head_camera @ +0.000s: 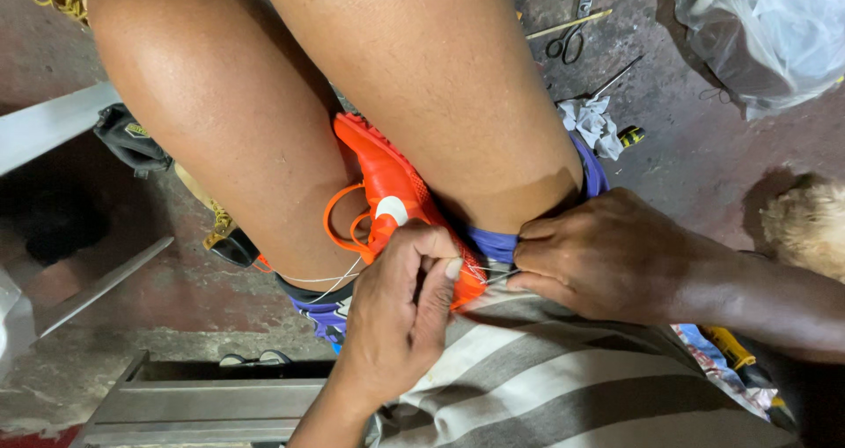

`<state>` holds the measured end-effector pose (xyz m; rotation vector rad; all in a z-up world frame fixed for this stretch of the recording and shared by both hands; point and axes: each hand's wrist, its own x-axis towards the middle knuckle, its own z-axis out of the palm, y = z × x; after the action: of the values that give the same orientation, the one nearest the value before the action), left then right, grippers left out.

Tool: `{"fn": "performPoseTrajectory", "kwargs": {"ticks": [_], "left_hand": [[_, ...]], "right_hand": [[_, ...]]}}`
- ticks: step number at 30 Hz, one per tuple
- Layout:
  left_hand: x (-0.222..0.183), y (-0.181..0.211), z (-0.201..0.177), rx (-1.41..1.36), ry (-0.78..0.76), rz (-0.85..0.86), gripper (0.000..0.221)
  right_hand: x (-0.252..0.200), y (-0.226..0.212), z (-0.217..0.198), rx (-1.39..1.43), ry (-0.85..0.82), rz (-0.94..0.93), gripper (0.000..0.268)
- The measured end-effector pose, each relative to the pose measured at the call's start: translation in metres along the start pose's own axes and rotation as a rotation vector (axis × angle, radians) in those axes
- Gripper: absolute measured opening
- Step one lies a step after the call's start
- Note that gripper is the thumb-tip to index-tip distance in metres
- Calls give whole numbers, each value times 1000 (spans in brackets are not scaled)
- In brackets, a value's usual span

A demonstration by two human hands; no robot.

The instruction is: The person sews an orange athletic shoe with a needle and thread while holding it on their lap, pulling the thread taut after each stitch.

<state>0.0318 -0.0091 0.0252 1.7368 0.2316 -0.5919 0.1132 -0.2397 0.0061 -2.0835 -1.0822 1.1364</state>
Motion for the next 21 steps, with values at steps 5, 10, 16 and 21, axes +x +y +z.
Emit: {"fn": "performPoseTrajectory", "kwargs": {"ticks": [5,10,16,21], "left_hand": [[-3,-6,-3,-127,8,93,9],[-8,-18,-2,-624,-32,-107,11],[-5,-30,-10,-924,3,-180,15],[-8,-10,-9,-546,6,11,32]], "right_hand": [[-2,-7,-3,177,164,-100,11],[4,-8,-13,32,-126,104,13],[1,-15,-6,321,208,39,43],[3,-20,8,431,184,109,29]]}}
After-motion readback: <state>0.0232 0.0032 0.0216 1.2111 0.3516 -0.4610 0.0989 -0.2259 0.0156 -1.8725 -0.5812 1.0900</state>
